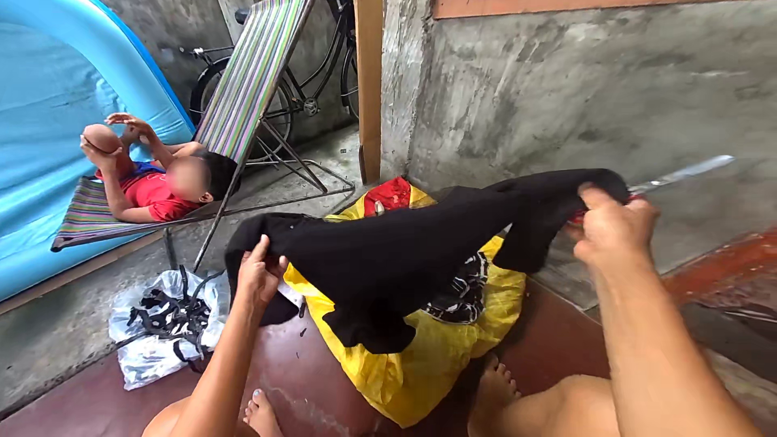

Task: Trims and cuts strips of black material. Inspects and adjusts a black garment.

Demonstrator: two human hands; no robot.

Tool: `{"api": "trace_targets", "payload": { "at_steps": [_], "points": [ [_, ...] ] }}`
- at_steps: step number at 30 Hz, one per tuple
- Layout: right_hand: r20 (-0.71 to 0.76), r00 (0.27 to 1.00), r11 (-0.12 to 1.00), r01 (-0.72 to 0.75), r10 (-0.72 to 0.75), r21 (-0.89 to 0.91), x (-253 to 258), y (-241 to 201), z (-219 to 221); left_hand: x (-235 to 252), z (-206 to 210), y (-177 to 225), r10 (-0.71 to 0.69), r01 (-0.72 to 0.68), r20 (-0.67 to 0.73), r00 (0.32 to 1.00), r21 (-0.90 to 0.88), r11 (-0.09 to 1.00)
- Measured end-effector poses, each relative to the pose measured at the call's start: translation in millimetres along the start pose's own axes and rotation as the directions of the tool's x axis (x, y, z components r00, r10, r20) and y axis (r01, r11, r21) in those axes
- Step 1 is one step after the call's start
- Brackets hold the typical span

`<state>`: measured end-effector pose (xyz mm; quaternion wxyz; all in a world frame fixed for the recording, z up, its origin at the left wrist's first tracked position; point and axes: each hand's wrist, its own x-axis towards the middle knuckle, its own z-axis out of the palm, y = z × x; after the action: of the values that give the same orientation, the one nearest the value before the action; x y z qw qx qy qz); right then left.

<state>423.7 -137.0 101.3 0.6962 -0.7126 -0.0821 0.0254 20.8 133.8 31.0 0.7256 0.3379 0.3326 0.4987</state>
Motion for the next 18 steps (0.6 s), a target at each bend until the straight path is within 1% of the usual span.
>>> {"api": "trace_targets", "payload": {
  "at_steps": [1, 2, 3, 4, 5, 6, 7, 8, 10, 12, 14, 15, 16, 17, 18],
  "points": [
    [0.084, 0.996, 0.986, 0.001, 0.014, -0.170, 4.2, 5.9, -9.3, 2.4, -8.6, -18.9, -0.073, 0.078, -0.057, 0.996, 0.080, 0.994],
    [0.192, 0.979, 0.934, 0.013, 0.060, -0.358, 9.7, 13.3, -17.2, 5.1, -21.3, -44.1, -0.154, 0.174, -0.135, 0.979, 0.156, 0.972],
    [0.302, 0.942, 0.844, 0.037, 0.150, -0.536, 16.6, 22.9, -22.6, 5.7, -37.6, -74.2, -0.231, 0.277, -0.225, 0.947, 0.204, 0.939],
    [0.377, 0.889, 0.739, 0.070, 0.259, -0.670, 22.4, 33.2, -24.5, 1.9, -57.0, -106.4, -0.297, 0.370, -0.312, 0.902, 0.210, 0.905],
    [0.417, 0.830, 0.631, 0.105, 0.369, -0.768, 25.1, 41.1, -23.8, -6.4, -79.4, -139.2, -0.356, 0.446, -0.385, 0.852, 0.177, 0.877],
    [0.434, 0.785, 0.540, 0.154, 0.442, -0.828, 27.1, 47.3, -21.8, -19.4, -99.8, -170.0, -0.404, 0.505, -0.446, 0.799, 0.133, 0.853],
    [0.438, 0.757, 0.468, 0.199, 0.484, -0.861, 28.7, 49.5, -19.6, -35.1, -116.3, -197.1, -0.447, 0.556, -0.491, 0.748, 0.096, 0.825],
    [0.441, 0.745, 0.425, 0.231, 0.501, -0.875, 29.2, 48.9, -17.8, -51.6, -131.0, -220.6, -0.486, 0.604, -0.525, 0.699, 0.071, 0.794],
    [0.455, 0.733, 0.385, 0.281, 0.505, -0.879, 26.9, 46.6, -15.6, -77.0, -157.3, -256.3, -0.542, 0.682, -0.572, 0.616, 0.042, 0.730],
    [0.464, 0.719, 0.353, 0.314, 0.517, -0.881, 24.2, 49.2, -15.7, -93.2, -170.8, -273.3, -0.565, 0.732, -0.607, 0.560, 0.043, 0.680],
    [0.480, 0.711, 0.338, 0.346, 0.514, -0.875, 26.9, 55.5, -15.0, -95.8, -165.8, -274.2, -0.568, 0.757, -0.624, 0.537, 0.059, 0.651],
    [0.495, 0.709, 0.332, 0.371, 0.502, -0.867, 30.2, 60.7, -14.8, -93.5, -160.0, -270.8, -0.553, 0.753, -0.631, 0.545, 0.078, 0.653],
    [0.503, 0.708, 0.315, 0.393, 0.495, -0.864, 35.4, 67.1, -14.9, -90.5, -154.0, -268.1, -0.514, 0.745, -0.647, 0.563, 0.127, 0.655],
    [0.503, 0.708, 0.296, 0.407, 0.495, -0.864, 40.5, 72.8, -15.1, -87.9, -149.5, -266.5, -0.455, 0.731, -0.662, 0.596, 0.212, 0.649],
    [0.498, 0.706, 0.272, 0.418, 0.504, -0.867, 45.3, 76.1, -15.2, -84.9, -148.3, -268.2, -0.374, 0.707, -0.665, 0.647, 0.341, 0.619]
  ]
}}
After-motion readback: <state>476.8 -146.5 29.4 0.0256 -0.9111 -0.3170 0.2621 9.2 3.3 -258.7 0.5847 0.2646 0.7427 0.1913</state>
